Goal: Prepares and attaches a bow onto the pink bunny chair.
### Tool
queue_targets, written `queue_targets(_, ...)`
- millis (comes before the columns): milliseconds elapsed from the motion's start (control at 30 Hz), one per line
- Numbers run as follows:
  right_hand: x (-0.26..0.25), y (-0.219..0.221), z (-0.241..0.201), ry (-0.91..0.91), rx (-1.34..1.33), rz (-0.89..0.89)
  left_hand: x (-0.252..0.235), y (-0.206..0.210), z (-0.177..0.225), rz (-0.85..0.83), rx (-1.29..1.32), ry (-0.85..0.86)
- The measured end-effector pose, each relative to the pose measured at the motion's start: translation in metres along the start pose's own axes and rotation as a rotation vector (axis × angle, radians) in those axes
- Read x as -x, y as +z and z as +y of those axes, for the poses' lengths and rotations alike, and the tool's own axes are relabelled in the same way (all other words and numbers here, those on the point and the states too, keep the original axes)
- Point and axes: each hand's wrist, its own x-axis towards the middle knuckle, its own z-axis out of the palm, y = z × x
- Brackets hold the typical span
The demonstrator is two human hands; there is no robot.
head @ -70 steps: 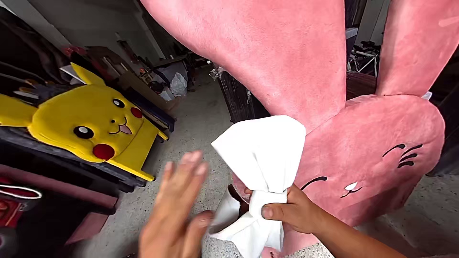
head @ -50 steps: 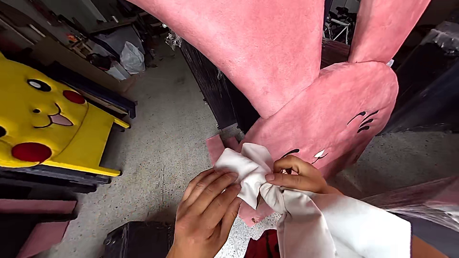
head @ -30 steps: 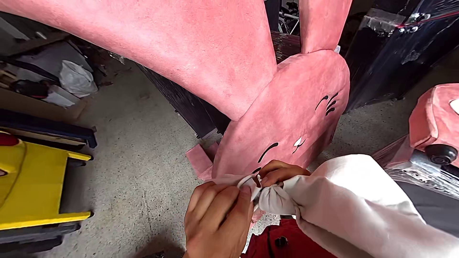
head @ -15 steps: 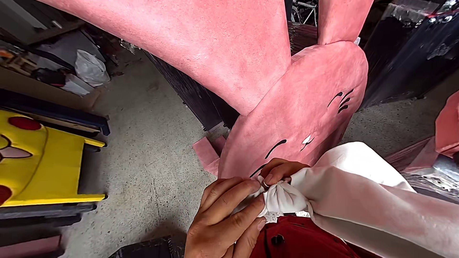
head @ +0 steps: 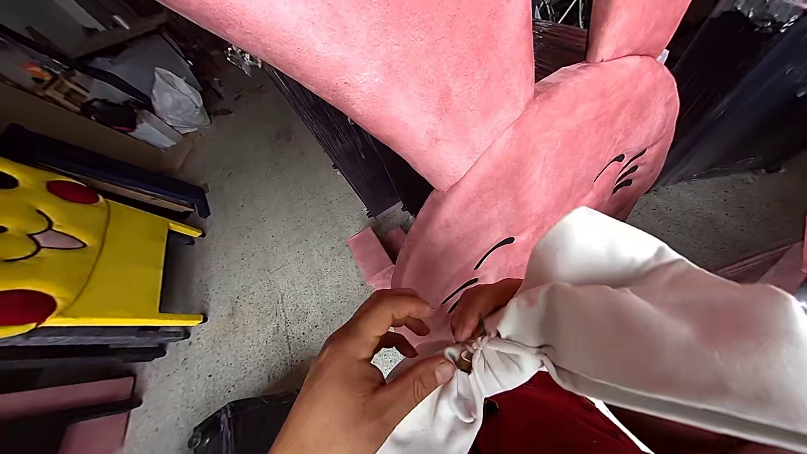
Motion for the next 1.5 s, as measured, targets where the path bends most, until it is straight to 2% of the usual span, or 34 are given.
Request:
queue_targets(33,0.015,-0.056,0.012,-0.009,0.087,-0.312,0.000,0.004,-0.004,-0.046,0.065,-0.037)
queue_targets(67,0.033,-0.075,0.008,0.069,0.238,-0.301,0.002,0.009,-0.008,-0.082,0.149,-0.059)
queue_targets(133,0.052,-0.068,-0.013,0.360,0.477,-0.070,0.005,0.019,-0.017,-0.081,0.300,-0.092)
queue_targets(200,0.057,-0.057,-0.013,0.489,0.571,0.151,0.007,0.031,-0.028,0.013,0.378,-0.132)
queue_targets(267,0.063,-0.049,-0.008,0.503,0.760,0.334,0.006,0.040,-0.042,0.065,0.457,-0.167)
queue_targets(333,0.066,-0.045,-0.001,0.402,0.962,0.445,0.002,0.050,-0.055,0.143,0.537,-0.171)
queue_targets(400,0.067,-0.044,0.004,0.279,1.023,0.471,-0.004,0.058,-0.063,0.263,0.482,-0.160)
queue_targets(433,0.068,-0.045,0.002,0.280,0.958,0.445,-0.007,0.061,-0.066,0.320,0.412,-0.159)
queue_targets(500,0.069,-0.053,-0.007,0.394,0.763,0.347,-0.013,0.062,-0.070,0.416,0.219,-0.128)
queue_targets(567,0.068,-0.063,-0.018,0.537,0.677,0.250,-0.024,0.064,-0.073,0.486,-0.003,-0.048)
queue_targets(600,0.066,-0.063,-0.022,0.577,0.683,0.233,-0.032,0.066,-0.074,0.500,-0.078,-0.005)
queue_targets(667,0.059,-0.065,-0.028,0.612,0.753,0.311,-0.052,0.071,-0.074,0.475,-0.127,0.086)
queue_targets(767,0.053,-0.095,-0.055,0.559,0.772,0.377,-0.088,0.073,-0.069,0.349,-0.135,0.210)
queue_targets(867,0.050,-0.146,-0.104,0.511,0.724,0.226,-0.135,0.090,-0.056,0.320,-0.347,0.384)
queue_targets(967,0.040,-0.195,-0.170,0.397,0.805,0.093,-0.191,0.120,-0.029,0.340,-0.587,0.610)
queue_targets(1067,0.032,-0.234,-0.250,0.252,0.977,0.077,-0.257,0.163,0.006,0.350,-0.674,0.726)
queue_targets(1133,0.024,-0.268,-0.300,0.227,1.115,0.114,-0.311,0.195,0.024,0.370,-0.725,0.737)
queue_targets(1267,-0.005,-0.355,-0.358,0.425,1.293,0.221,-0.423,0.235,0.033,0.281,-0.915,0.689)
queue_targets(1333,-0.019,-0.390,-0.367,0.519,1.400,0.267,-0.465,0.248,0.023,0.183,-0.951,0.602)
queue_targets(1400,-0.028,-0.408,-0.370,0.550,1.518,0.323,-0.492,0.260,0.012,0.131,-0.941,0.536)
queue_targets(1500,-0.023,-0.417,-0.365,0.479,1.648,0.468,-0.505,0.274,0.007,0.172,-0.907,0.523)
